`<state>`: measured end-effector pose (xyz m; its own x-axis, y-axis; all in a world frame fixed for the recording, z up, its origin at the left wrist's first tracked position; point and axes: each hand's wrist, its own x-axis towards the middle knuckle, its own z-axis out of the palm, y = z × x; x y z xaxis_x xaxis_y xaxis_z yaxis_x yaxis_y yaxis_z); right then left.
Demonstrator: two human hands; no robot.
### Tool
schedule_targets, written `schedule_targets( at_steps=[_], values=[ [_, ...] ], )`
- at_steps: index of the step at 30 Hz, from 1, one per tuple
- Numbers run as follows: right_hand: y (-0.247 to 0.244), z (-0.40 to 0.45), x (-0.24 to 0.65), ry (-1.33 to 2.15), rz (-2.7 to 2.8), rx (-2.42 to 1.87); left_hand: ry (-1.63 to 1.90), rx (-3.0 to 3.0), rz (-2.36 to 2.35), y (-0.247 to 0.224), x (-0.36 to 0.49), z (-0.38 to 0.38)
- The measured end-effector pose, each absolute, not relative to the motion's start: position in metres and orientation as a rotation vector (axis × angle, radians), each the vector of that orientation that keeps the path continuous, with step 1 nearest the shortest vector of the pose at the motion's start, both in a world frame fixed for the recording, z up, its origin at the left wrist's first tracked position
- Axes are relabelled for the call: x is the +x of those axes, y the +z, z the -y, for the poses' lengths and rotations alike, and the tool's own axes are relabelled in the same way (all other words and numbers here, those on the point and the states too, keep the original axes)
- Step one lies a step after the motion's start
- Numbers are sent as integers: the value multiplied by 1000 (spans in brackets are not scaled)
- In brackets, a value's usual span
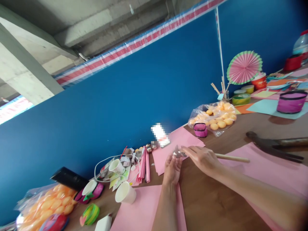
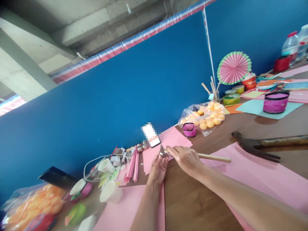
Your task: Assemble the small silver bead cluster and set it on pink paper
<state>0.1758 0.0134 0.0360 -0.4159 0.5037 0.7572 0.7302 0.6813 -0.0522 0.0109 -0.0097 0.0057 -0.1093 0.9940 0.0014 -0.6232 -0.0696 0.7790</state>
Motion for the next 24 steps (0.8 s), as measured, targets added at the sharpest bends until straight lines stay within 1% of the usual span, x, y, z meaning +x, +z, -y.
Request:
schedule_targets(
  at_steps=[5,11,24],
  values=[
    [36,-13,176,-348,2033,-987,1587,682,-717,9,13,11],
    [31,-15,176,-320,2152,-1037,1578,684,-723,13,15,11],
    [32,-11,170,-355,2155,-1060,1558,727,-758,13,16,10]
  ],
)
